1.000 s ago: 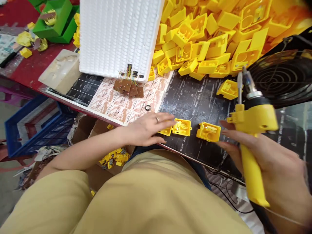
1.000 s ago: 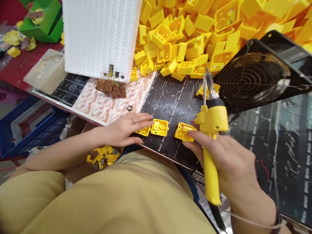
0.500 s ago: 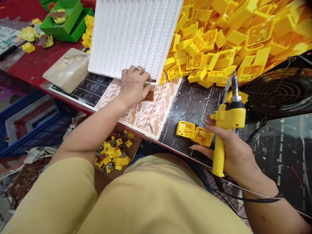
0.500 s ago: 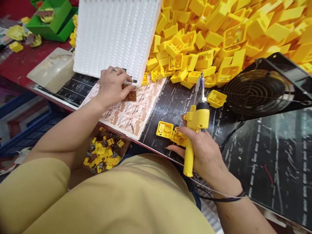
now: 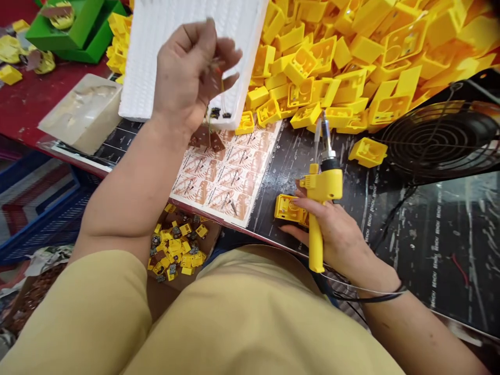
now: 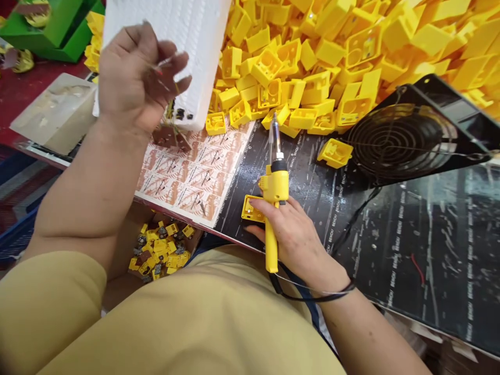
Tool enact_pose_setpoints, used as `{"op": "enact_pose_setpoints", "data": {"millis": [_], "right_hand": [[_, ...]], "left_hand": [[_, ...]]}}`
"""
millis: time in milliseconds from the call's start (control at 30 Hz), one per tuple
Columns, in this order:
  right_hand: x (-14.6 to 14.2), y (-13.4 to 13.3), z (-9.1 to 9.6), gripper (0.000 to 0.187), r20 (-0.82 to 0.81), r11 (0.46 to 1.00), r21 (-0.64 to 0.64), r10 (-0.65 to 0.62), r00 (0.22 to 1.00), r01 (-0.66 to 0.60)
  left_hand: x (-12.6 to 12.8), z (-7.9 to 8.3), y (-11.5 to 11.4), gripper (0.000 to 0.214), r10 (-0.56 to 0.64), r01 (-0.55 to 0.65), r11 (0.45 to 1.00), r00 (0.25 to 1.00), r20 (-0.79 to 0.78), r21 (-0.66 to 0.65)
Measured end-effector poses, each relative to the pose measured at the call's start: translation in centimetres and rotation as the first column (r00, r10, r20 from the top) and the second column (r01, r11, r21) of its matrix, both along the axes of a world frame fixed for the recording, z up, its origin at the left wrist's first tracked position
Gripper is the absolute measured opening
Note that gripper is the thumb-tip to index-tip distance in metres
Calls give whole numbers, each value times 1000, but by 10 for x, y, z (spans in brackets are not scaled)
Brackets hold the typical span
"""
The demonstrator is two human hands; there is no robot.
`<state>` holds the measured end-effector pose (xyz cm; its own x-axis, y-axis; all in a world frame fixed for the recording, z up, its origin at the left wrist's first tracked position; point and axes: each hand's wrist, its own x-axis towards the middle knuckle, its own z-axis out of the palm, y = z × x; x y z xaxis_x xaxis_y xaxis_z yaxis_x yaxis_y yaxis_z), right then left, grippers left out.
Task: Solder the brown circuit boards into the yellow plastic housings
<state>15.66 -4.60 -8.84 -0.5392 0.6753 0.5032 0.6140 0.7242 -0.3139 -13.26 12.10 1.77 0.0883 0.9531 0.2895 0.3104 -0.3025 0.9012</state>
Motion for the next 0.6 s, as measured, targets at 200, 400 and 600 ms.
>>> {"op": "enact_pose_setpoints", "data": {"millis": [200, 400, 600], "right_hand": [[-9, 1, -4, 40, -49, 995, 17, -100, 994, 101], [-8, 3, -5, 47, -85, 992, 33, -115, 990, 118], [5, -11, 18, 42, -154, 989, 42, -136, 979, 144]], "left_hand": [[15, 6, -1, 42, -126, 125, 992, 982, 138, 16], [55, -11, -77, 14, -438, 437, 899, 891, -119, -39], [62, -61, -107, 16, -471, 546, 830, 579, -665, -113]]}}
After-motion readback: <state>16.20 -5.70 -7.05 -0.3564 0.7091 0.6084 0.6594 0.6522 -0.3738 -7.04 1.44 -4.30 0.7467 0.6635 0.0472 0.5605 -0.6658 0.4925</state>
